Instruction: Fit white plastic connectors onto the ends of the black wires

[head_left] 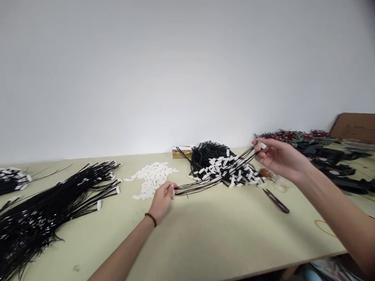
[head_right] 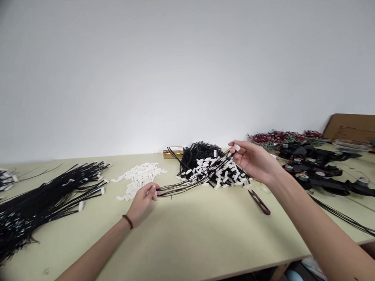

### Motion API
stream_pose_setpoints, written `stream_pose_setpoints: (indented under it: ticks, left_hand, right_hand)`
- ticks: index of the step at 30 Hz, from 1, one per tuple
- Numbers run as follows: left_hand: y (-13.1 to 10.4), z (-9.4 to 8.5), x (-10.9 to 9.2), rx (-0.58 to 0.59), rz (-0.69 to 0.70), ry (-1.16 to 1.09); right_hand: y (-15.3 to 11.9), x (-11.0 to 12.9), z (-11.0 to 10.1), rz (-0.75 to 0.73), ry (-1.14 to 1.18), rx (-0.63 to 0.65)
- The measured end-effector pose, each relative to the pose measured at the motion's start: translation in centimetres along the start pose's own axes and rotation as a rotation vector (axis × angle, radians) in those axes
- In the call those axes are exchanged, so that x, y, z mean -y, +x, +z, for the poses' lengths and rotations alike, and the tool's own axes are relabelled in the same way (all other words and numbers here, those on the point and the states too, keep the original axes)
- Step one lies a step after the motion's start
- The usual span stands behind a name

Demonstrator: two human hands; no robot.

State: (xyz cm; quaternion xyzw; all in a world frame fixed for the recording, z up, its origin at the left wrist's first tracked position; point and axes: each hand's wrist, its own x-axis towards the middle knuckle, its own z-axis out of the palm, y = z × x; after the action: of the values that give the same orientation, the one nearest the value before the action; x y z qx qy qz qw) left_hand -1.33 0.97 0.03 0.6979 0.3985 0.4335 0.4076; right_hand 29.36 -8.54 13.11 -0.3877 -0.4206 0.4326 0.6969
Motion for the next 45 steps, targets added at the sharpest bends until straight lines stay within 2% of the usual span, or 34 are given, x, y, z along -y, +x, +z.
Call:
stream_pose_setpoints:
  ticks: [3, 5, 9, 11, 15, 18, 19, 21, 25, 28, 32, 35, 39, 42, 45]
  left_hand:
    - [-0.4, 0.3, 0.1, 0.182, 0.013, 0.001]
    - [-0.5, 0.3, 0.0, 0.231, 0.023, -0.045]
    - [-0.6, 0.0, -0.4, 0.203, 0.028, -0.062]
    - [-0.6, 0.0, -0.5, 0.202, 0.017, -0.035]
    - [-0.5, 0.1, -0.5, 0.203, 0.015, -0.02]
    - [-0.4, 0.1, -0.3, 0.166, 0.021, -0.031]
    - [-0.3, 0.1, -0.2, 0.147, 0.027, -0.03]
    - [-0.2, 0.0, -0.1, 0.114, 0.036, -0.025]
    - [-0.3, -0.1, -0.2, 0.103, 0.026, -0.008]
    - [-0.4, 0.0, -0.4, 0.111, 0.016, 0.01]
    - [-0.4, 0.0, -0.4, 0.027, 0.064, 0.11]
    - [0.1, -0.7, 0.0, -0.163, 0.1, 0.237]
    - [1.3, -2.6, 1.1, -0.433, 0.025, 0.444]
    - [2.0, -4.0, 2.0, -0.467, -0.044, 0.738]
    - [2.4, -5.1, 2.7, -0.444, -0.101, 0.859]
  right_hand:
    - [0.8, 0.8, 2.7, -0.024, 0.176, -0.031]
    - [1.6, 1.1, 4.6, -0.044, 0.193, -0.031]
    - [4.2, 1.2, 7.6, -0.152, 0.194, -0.108]
    - [5.9, 1.3, 8.5, -0.261, 0.199, -0.156]
    - [9.2, 1.4, 9.1, -0.592, 0.123, -0.237]
    - [11.0, -0.7, 8.8, -0.732, -0.017, -0.25]
    - [11.4, -2.1, 8.5, -0.709, -0.1, -0.247]
    - [11.9, -5.5, 7.9, -0.543, -0.368, -0.228]
    - [11.7, -13.0, 6.3, -0.318, -0.576, -0.127]
    - [11.2, -16.3, 5.5, -0.226, -0.755, -0.068]
    - [10.5, -17.4, 5.8, -0.227, -1.023, 0.015]
    - [10.1, -17.6, 6.5, -0.285, -1.192, 0.058]
    - [9.4, -18.3, 7.0, -0.351, -1.37, 0.068]
    - [8.7, -18.6, 6.9, -0.405, -1.494, 0.063]
    - [7.8, -18.5, 6.8, -0.478, -1.624, 0.045]
